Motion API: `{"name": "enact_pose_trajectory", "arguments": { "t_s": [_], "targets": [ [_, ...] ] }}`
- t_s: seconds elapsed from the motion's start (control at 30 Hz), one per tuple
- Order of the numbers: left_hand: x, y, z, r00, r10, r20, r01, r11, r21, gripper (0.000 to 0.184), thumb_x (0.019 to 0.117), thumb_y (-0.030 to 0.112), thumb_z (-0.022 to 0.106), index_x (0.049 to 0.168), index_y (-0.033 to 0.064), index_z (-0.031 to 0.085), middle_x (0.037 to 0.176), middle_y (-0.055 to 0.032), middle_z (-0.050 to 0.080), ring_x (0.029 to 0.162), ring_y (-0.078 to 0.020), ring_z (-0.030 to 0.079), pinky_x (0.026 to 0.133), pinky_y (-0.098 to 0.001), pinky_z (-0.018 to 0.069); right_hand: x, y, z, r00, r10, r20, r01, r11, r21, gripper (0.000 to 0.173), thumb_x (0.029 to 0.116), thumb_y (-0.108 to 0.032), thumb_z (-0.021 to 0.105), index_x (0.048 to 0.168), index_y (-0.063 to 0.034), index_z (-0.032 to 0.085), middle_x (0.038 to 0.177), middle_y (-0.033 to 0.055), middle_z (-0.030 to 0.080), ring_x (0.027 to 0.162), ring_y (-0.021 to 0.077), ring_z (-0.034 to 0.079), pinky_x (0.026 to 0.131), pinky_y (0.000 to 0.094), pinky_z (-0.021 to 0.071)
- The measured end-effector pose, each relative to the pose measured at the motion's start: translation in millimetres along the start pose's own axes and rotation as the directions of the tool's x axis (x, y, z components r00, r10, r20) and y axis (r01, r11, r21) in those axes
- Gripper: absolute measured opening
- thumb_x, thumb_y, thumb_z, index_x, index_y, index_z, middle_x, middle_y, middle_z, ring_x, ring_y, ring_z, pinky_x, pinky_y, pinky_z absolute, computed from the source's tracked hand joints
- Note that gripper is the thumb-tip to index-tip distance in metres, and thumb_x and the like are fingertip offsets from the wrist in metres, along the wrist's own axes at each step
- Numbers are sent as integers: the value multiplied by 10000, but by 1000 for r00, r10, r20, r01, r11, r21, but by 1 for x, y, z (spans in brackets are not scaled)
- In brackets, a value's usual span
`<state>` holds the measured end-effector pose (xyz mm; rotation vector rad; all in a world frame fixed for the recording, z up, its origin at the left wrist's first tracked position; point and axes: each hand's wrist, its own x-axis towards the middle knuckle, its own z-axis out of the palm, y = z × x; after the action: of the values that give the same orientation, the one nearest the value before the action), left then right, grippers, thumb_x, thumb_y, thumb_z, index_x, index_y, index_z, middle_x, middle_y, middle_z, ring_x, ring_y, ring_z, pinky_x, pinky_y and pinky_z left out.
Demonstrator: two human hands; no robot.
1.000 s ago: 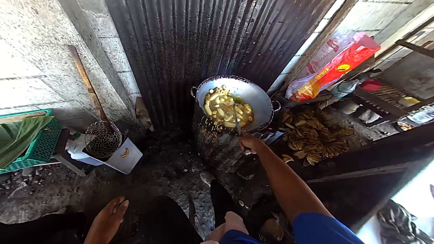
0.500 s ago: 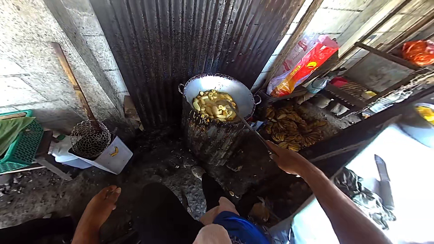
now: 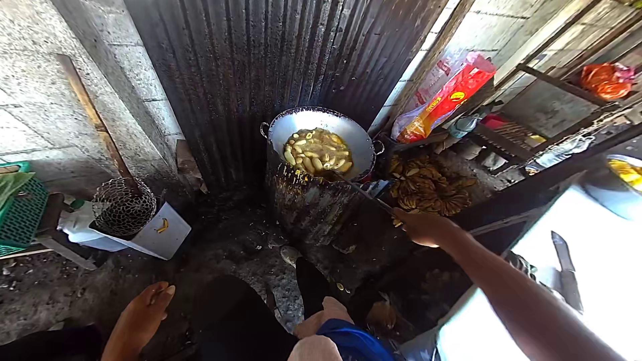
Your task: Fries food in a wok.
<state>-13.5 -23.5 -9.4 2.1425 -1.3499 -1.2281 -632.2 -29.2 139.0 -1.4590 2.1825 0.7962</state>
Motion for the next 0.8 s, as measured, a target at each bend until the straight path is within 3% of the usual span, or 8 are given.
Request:
{"name": "enact_pose_trajectory", "arguments": {
  "t_s": [0.23,0.33,0.4,0.5,0.57,0.63,0.7,0.8],
  "targets": [
    [2,-5,-2,1000,-8,3,8,1000,5,422,1068,321,556,1378,34,567,1174,-236,669,945,-355,705,823,-554,579,109,-99,9,990,112,-86,-104,990,91,920,914,-157,662,1651,-167,112,1313,276,625,1208,468,627,921,663,515],
    [2,-5,-3,1000,-30,11,29,999,17,440,1076,321,539,1412,38,548,1205,-248,660,969,-363,704,838,-562,575,148,-117,0,993,76,-85,-51,965,257,846,945,-153,623,1639,-119,140,1324,274,621,1209,434,635,965,627,510],
    [2,-5,-3,999,-32,9,32,999,21,448,1075,321,541,1422,37,540,1213,-245,661,970,-363,706,837,-559,577,173,-129,-8,997,43,-71,-9,909,418,737,1004,-138,540,1625,-111,142,1230,241,641,1037,339,691,889,508,552],
    [2,-3,-3,1000,-27,1,27,1000,10,452,1075,319,542,1421,28,541,1211,-247,660,970,-365,703,841,-556,575,203,-150,-15,997,5,-78,58,627,777,565,1088,-147,404,1620,-163,214,1015,179,590,707,231,580,661,391,517],
    [1,-2,-3,1000,-16,-3,16,1000,10,457,1077,318,538,1425,22,540,1211,-247,662,981,-368,700,850,-559,573,197,-161,-22,998,-30,-51,59,381,923,459,1126,-239,369,1579,-205,304,793,82,499,566,176,478,530,342,451],
    [1,-1,-3,1000,-11,-4,11,1000,2,451,1075,317,544,1415,21,544,1212,-243,662,988,-361,701,854,-557,573,190,-160,-27,995,-99,-7,27,199,980,351,1133,-301,359,1469,-202,383,706,16,420,499,134,429,460,298,423],
    [1,-1,-3,1000,-6,-1,6,1000,-4,443,1075,317,541,1407,24,548,1209,-237,660,982,-349,699,848,-548,572,179,-147,-22,986,-166,-3,39,214,976,308,1135,-315,355,1409,-182,401,677,5,406,467,117,421,434,279,421],
    [3,-1,-2,1000,-7,-9,7,1000,-6,434,1077,321,542,1399,31,558,1194,-231,666,957,-346,702,835,-545,575,143,-116,-11,982,-189,-9,95,452,887,451,1132,-309,370,1572,-241,296,687,27,441,463,124,434,435,287,430]
  ]
}}
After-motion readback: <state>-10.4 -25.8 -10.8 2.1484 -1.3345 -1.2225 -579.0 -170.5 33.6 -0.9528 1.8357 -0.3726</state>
